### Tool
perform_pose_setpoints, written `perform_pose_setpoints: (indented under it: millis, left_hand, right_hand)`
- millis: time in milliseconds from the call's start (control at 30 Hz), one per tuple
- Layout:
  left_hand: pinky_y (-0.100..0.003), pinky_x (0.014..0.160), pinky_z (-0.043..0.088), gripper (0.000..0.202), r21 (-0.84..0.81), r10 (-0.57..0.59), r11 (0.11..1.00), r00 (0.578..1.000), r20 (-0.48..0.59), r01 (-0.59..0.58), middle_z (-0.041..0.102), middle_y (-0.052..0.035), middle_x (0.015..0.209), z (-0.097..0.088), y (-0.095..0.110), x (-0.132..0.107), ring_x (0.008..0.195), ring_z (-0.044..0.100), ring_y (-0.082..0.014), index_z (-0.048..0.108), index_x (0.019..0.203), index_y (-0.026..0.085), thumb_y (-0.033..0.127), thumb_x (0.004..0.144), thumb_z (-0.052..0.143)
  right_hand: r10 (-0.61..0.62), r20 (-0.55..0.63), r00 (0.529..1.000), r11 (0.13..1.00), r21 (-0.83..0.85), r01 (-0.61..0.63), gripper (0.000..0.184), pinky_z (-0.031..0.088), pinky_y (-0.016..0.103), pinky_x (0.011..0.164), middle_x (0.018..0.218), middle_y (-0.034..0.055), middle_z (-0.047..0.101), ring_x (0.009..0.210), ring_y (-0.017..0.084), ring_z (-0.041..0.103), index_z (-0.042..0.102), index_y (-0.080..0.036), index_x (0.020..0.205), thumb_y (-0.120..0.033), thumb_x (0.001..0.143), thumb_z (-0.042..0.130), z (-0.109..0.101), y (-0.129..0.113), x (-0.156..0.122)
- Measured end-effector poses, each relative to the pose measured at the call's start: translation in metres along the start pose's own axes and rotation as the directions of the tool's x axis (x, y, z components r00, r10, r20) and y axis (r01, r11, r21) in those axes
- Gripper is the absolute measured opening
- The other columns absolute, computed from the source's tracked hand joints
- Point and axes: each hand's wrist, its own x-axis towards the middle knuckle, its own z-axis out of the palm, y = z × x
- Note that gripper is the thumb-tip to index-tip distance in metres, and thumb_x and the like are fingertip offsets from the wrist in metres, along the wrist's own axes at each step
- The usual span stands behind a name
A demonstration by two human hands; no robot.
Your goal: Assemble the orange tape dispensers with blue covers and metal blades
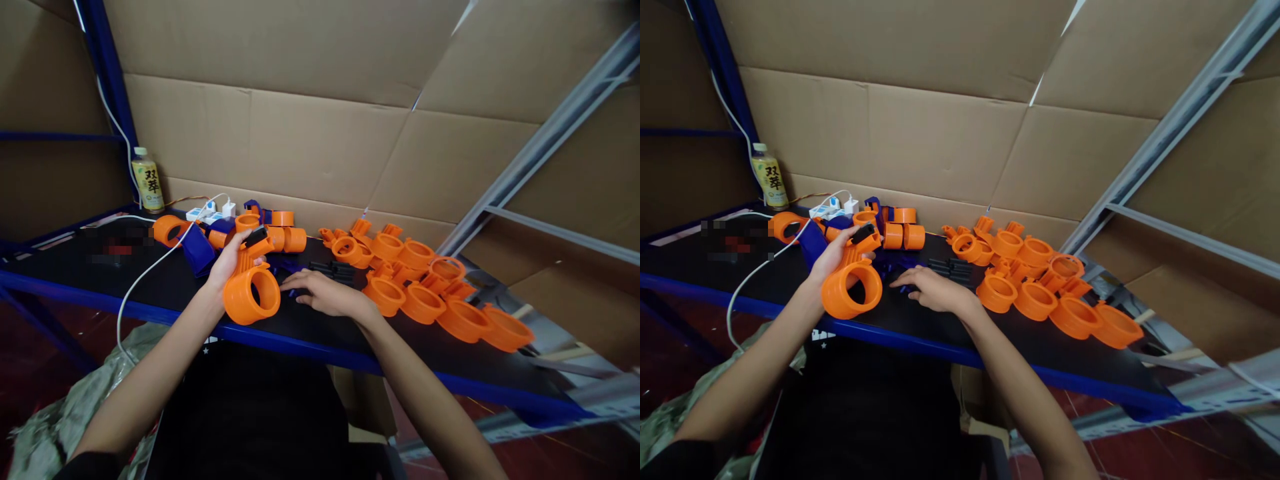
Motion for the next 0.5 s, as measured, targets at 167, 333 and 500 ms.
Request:
perform_pose_setpoints:
  millis: [167,333,500]
  left_hand:
    - [-0.021,0.046,0.053,0.021,0.042,0.027,0.999,0.999,-0.041,-0.025,0.065,-0.0002,0.063,0.002,-0.002,-0.002,0.047,0.060,-0.0115,0.064,0.095,0.018,0.037,0.089,0.069]
    - [-0.022,0.048,0.055,0.019,0.050,0.061,0.997,0.998,-0.027,-0.059,0.067,-0.0008,0.067,0.003,0.000,-0.004,0.049,0.063,-0.0122,0.064,0.097,0.018,0.035,0.088,0.068]
    - [-0.023,0.048,0.055,0.021,0.091,0.012,0.996,1.000,0.011,-0.013,0.068,0.0001,0.071,0.008,-0.003,-0.009,0.050,0.062,-0.0113,0.063,0.101,0.017,0.026,0.083,0.071]
  right_hand:
    - [0.044,-0.008,0.999,0.995,0.086,-0.043,0.057,0.056,0.036,0.095,0.125,0.0057,0.073,0.104,0.020,0.071,0.069,-0.028,0.132,-0.001,0.082,0.066,-0.002,0.002,-0.003]
    - [0.070,-0.057,0.996,0.986,0.157,-0.061,0.048,0.056,0.030,0.078,0.099,0.0018,0.074,0.080,0.015,0.068,0.072,-0.028,0.127,-0.010,0.083,0.073,-0.003,-0.002,-0.003]
    - [0.200,-0.322,0.925,0.936,0.341,-0.084,0.052,0.054,0.027,0.069,0.111,0.0052,0.071,0.084,0.015,0.065,0.065,-0.024,0.129,-0.028,0.081,0.081,-0.014,-0.008,-0.005]
